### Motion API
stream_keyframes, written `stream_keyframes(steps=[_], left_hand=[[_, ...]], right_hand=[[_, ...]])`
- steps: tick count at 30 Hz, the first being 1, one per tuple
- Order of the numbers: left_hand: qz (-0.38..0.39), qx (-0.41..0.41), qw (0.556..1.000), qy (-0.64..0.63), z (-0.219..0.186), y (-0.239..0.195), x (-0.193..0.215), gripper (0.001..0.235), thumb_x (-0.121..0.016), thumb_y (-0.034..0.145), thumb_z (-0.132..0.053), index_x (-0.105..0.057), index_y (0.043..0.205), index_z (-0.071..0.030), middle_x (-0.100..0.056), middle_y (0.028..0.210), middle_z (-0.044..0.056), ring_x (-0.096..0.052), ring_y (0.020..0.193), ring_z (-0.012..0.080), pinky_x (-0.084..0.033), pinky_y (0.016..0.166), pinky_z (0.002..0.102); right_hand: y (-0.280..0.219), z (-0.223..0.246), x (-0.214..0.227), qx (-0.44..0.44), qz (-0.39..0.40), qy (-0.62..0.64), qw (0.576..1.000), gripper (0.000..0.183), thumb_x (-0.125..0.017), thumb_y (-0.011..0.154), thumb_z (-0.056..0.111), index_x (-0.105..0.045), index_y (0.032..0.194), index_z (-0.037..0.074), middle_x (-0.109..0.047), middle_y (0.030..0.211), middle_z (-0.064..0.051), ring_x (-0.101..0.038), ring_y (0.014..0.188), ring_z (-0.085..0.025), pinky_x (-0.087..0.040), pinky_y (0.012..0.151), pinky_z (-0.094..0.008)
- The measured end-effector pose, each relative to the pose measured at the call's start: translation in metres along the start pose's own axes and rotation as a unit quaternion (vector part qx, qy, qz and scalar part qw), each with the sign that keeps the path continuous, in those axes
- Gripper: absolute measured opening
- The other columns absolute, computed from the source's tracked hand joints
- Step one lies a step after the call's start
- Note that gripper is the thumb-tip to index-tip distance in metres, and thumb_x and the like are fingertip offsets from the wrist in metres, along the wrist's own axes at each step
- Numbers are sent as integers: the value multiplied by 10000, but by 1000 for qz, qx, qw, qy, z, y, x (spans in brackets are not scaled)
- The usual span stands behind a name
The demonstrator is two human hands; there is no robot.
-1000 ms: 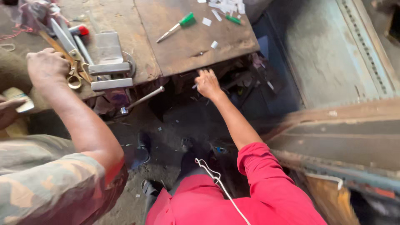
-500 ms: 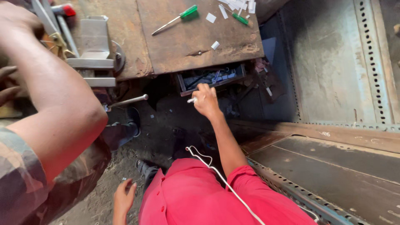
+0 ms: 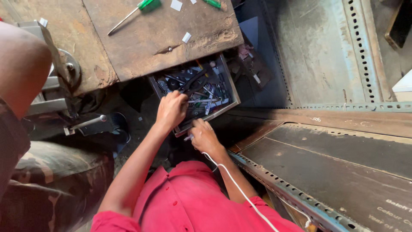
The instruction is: The person cleans a small white object with a cloth, then uses a knife to trim excess material. They retrieve a roll of tape and wrap the object, then place it into a copper-wound coil on the workbench. The person continues to adjust and secure the coil with tape.
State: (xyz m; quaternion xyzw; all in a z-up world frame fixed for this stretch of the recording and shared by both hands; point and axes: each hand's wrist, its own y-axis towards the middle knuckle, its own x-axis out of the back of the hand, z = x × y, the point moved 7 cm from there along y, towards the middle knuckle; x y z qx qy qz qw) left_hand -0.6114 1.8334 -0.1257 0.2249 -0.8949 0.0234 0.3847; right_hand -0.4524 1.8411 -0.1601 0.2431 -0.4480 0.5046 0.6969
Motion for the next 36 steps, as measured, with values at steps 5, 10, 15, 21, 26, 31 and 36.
stream_keyframes(steps=[5,10,15,21,26,31,36], left_hand=[[48,133,983,116,62,95,-57,289,-596,977,-152,-677,1244,-79,-661,1199,216,-659,1014,413,-523,879,520],[-207,-7,957,201,55,114,-36,329,-624,874,-217,-701,1168,-92,-713,1163,194,-669,1068,407,-514,914,531],[-33,52,996,-60,21,48,-21,167,-689,940,-174,-679,1040,-40,-681,980,155,-632,988,380,-452,877,507],[-62,-24,965,-252,-59,-97,67,225,-767,788,-21,-671,992,-35,-678,991,100,-640,994,317,-447,914,434],[-116,-83,969,-201,-79,-216,145,275,-753,759,34,-664,1010,-31,-687,1074,88,-659,1147,317,-478,1034,460],[-244,-63,957,-147,-94,-380,201,329,-744,755,64,-693,1054,-64,-672,1135,78,-645,1245,323,-513,1116,477],[-346,74,935,14,-117,-576,244,442,-692,697,85,-755,1088,-111,-614,1236,94,-542,1334,377,-471,1123,479]], right_hand=[[-1,-15,-24,-16,37,26,999,172,-636,700,20,-755,818,62,-648,996,-132,-580,1034,-336,-481,885,-436],[14,-34,-50,-61,104,52,991,148,-657,737,14,-761,830,64,-695,1053,-132,-588,1095,-336,-481,952,-432],[3,-44,-28,-37,8,215,976,148,-727,800,53,-792,932,34,-629,1306,-194,-558,1243,-363,-442,1054,-433],[-17,-23,15,-115,20,684,720,459,-687,883,32,-617,1337,31,-576,1387,-207,-625,1239,-252,-519,1049,-363],[-17,112,37,14,206,840,502,885,-805,854,181,-331,1596,90,-440,1623,-212,-634,1119,-248,-545,908,-345],[-67,268,-11,12,450,765,460,964,-839,751,344,-327,1509,39,-473,1517,-233,-640,1277,-288,-551,1048,-419],[-151,421,-96,84,609,639,463,960,-846,816,360,-361,1572,20,-562,1396,-232,-676,1129,-290,-561,989,-418]])
